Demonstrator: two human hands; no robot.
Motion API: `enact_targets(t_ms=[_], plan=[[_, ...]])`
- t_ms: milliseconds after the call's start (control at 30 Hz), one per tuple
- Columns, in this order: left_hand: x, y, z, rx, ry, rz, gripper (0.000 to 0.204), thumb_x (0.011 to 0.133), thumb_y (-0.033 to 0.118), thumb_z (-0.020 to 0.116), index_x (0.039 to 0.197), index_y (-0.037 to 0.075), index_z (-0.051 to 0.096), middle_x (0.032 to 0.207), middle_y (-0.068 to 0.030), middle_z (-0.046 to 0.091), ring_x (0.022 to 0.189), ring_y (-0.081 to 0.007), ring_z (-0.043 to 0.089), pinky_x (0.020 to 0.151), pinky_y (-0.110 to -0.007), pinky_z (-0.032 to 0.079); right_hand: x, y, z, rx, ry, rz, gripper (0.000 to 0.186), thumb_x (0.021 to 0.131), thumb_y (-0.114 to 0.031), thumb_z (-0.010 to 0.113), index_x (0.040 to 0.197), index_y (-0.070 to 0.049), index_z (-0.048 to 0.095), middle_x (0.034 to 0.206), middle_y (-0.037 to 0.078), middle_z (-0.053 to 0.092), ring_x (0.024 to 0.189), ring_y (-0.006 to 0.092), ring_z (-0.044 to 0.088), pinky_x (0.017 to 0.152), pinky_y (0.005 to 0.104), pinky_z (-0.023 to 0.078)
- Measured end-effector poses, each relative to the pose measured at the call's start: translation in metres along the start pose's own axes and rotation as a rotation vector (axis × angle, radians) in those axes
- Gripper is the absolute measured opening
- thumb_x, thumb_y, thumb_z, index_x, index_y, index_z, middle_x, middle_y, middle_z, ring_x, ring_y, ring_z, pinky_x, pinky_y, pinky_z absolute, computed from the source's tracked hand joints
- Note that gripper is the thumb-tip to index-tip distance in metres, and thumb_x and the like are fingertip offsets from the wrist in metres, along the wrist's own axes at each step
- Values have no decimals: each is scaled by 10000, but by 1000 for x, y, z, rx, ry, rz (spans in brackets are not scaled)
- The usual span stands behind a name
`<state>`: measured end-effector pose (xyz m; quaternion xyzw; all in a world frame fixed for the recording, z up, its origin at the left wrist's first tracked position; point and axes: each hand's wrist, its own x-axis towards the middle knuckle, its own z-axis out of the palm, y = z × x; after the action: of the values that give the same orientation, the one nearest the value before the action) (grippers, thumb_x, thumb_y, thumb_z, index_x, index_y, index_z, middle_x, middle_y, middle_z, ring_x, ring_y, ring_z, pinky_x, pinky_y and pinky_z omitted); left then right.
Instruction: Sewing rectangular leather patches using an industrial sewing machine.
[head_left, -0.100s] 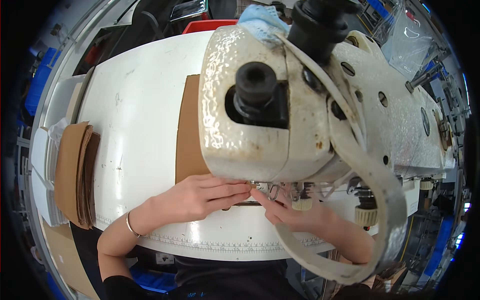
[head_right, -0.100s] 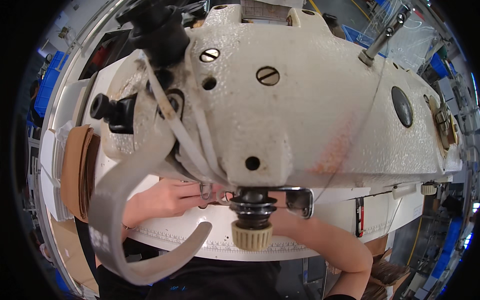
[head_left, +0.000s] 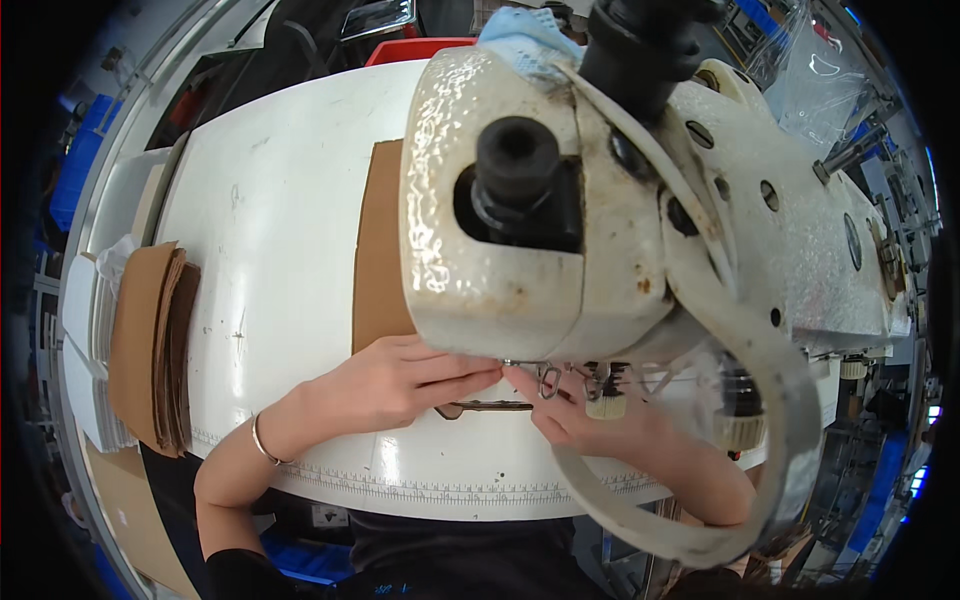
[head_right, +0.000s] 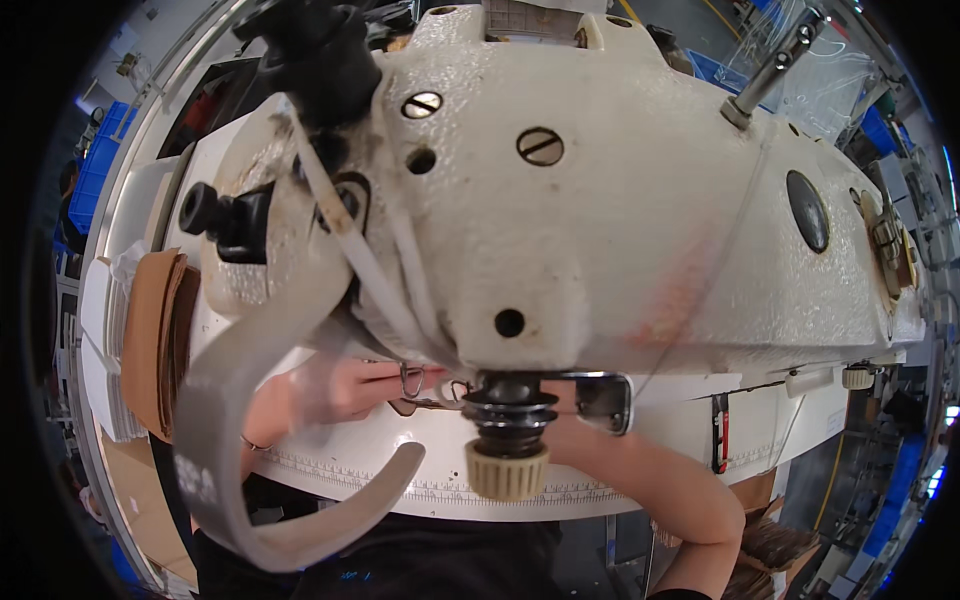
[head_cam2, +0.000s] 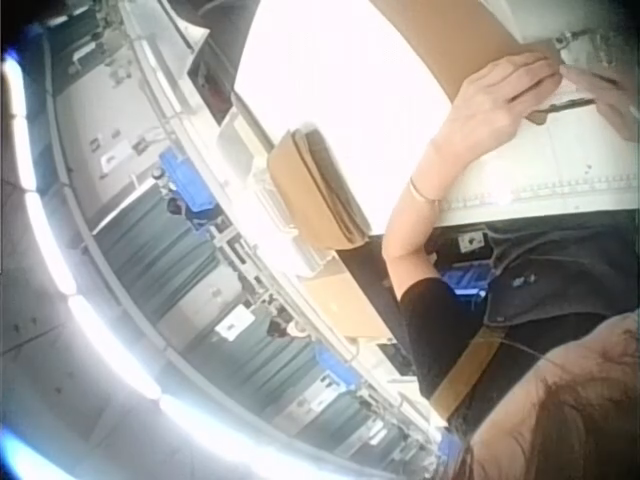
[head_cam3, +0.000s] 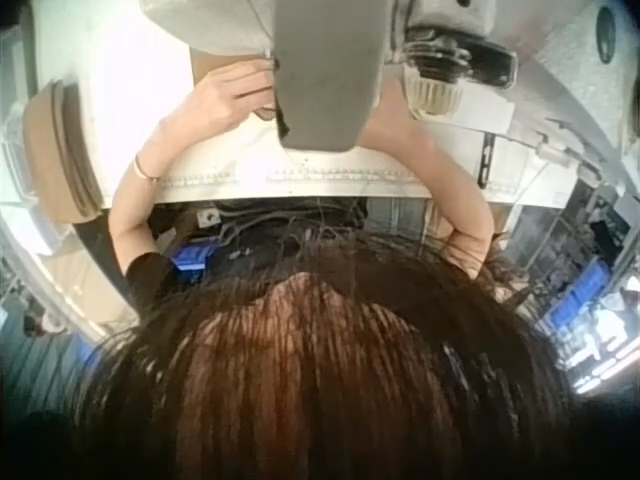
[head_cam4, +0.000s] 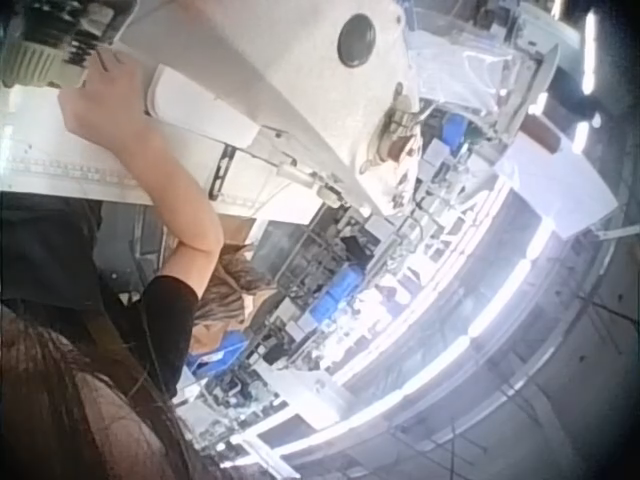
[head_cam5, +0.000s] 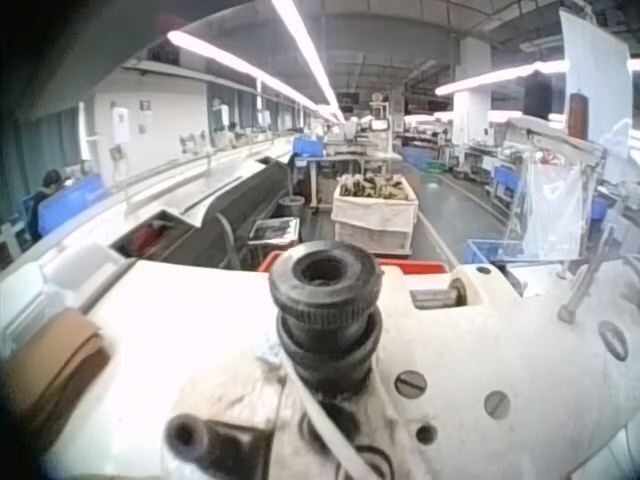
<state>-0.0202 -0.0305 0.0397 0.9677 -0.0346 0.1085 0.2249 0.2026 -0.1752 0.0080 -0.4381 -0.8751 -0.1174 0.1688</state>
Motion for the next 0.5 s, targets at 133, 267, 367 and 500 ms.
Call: enact_targets(t_ms=[133, 267, 367, 500], plan=[[6, -12, 1, 166, 85, 52, 462, 653, 10, 616, 1112, 22, 661, 1103, -96, 647, 999, -259, 620, 837, -349, 519, 4, 2, -8, -381, -97, -102, 153, 804, -87, 552, 900, -62, 669, 791, 8, 571, 694, 130, 555, 596, 297, 490], [8, -13, -1, 145, 96, -7, 440, 613, -22, 617, 1047, 7, 680, 1031, -116, 662, 977, -284, 622, 840, -367, 519, 9, -3, -10, -172, -45, 236, 128, 803, -150, 581, 890, -86, 650, 780, 0, 565, 698, 126, 558, 573, 308, 493], [9, -10, -5, 43, 78, -44, 411, 583, -41, 628, 988, -6, 688, 991, -138, 661, 958, -306, 622, 838, -377, 518, 9, -4, -10, -213, -144, 223, 82, 774, -164, 596, 839, -122, 625, 757, -18, 551, 687, 127, 556, 549, 314, 482], [16, -5, -7, 79, 79, -84, 392, 581, -43, 636, 971, -32, 673, 960, -165, 649, 920, -336, 623, 824, -398, 518, 8, -2, -9, -445, -187, 82, 44, 745, -119, 575, 743, -163, 568, 695, -30, 519, 628, 124, 557, 522, 302, 469]])
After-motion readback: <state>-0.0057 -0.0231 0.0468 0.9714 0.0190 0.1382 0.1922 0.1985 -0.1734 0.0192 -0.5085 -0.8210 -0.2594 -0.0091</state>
